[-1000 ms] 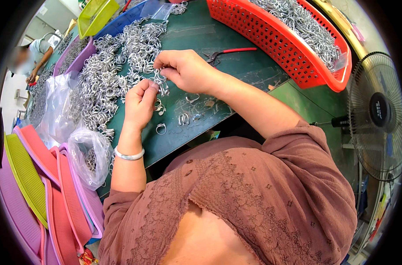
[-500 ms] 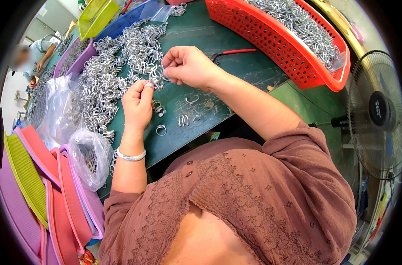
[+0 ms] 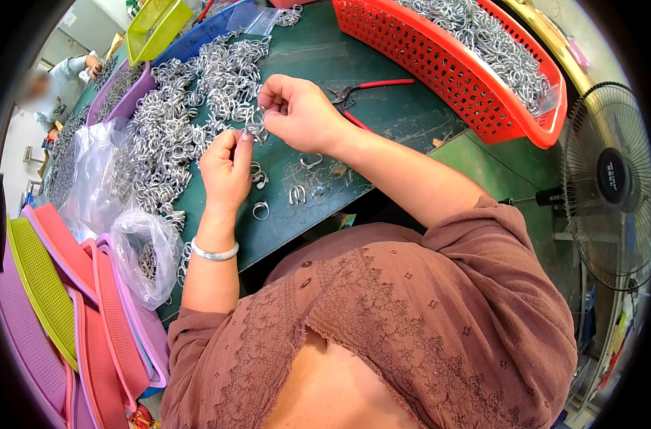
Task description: The person joins small metal links together by hand and places the finished chain segments into a red basket.
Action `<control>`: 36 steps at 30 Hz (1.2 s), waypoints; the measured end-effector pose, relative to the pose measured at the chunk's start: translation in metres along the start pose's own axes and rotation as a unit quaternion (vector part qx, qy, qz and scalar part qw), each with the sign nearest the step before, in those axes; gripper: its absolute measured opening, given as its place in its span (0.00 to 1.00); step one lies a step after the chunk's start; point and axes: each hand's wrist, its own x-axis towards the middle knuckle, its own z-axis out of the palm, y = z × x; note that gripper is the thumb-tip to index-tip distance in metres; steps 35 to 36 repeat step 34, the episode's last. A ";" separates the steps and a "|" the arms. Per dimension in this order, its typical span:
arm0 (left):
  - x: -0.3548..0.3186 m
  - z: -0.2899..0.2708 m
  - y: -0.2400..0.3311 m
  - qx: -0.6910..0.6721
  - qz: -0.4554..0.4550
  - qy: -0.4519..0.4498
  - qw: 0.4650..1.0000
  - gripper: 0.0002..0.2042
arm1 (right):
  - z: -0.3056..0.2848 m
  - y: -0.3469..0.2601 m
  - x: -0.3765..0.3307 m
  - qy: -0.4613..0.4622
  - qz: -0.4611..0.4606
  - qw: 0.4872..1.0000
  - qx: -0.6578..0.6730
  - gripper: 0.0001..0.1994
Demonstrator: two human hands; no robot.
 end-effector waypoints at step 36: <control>0.001 -0.002 -0.004 0.004 0.006 0.007 1.000 0.08 | -0.006 0.001 0.004 -0.079 -0.053 0.995 -0.033 0.05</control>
